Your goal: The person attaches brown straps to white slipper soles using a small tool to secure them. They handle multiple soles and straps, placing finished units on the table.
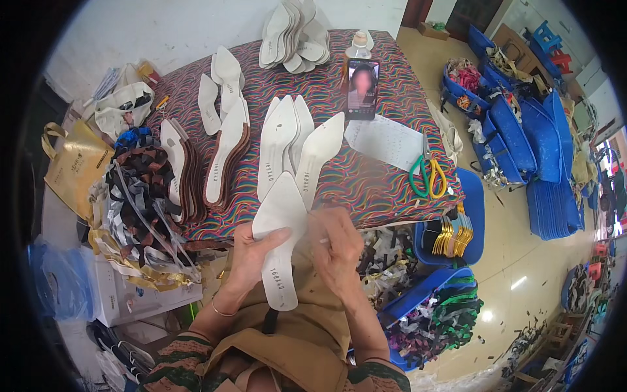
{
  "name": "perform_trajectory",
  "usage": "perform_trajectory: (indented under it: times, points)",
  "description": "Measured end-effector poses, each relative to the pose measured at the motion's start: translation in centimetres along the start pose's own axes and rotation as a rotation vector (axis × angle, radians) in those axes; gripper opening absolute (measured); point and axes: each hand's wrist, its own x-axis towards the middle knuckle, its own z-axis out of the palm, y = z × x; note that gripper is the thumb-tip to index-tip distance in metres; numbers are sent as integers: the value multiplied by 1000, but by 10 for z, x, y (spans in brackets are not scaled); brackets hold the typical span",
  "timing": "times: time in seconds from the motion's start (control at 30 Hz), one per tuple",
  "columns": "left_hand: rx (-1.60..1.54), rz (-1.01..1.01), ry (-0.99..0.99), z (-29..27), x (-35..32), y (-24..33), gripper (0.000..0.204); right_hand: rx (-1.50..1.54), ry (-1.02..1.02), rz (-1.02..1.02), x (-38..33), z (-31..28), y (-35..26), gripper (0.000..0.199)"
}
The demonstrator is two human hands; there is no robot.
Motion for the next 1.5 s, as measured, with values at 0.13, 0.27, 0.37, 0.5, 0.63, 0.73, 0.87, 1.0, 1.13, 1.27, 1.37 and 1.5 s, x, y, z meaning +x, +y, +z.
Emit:
perform_trajectory:
  times: [0.13,0.27,0.37,0.5,0.63,0.73,0.87,1.0,1.13,1.27,1.37,1.5]
  points:
    - [-13,-24,-10,-7,-3,4,21,458,-104,434,7,-8,-14,6]
    - [-43,-25,-65,-5,-4,14,20,723,-327,716,27,-27,-11,6]
    - [-59,-30,-54,1,-3,15,16,662,-262,604,22,-18,-3,3]
    - [4,12,-50,4,8,18,23,572,-127,561,18,-3,1,8]
    - [11,64,-8,5,17,25,25,240,-19,374,-2,16,-5,15]
    - [39,80,10,3,21,31,24,157,-224,455,-10,11,-22,17]
    - [16,3,-27,0,20,34,22,338,-207,478,-37,17,0,11]
    - [-75,19,-24,7,20,24,21,346,-212,510,-46,18,-7,12]
    - [-161,-16,-51,14,20,31,23,340,-236,523,-43,12,-16,22]
    - [-177,-33,-95,11,22,28,25,335,-303,554,-36,2,-21,23]
    - [-93,33,-44,13,23,21,26,410,-299,615,-36,0,-21,22]
    - [-164,14,-90,17,28,20,30,387,-203,545,-35,6,-15,18]
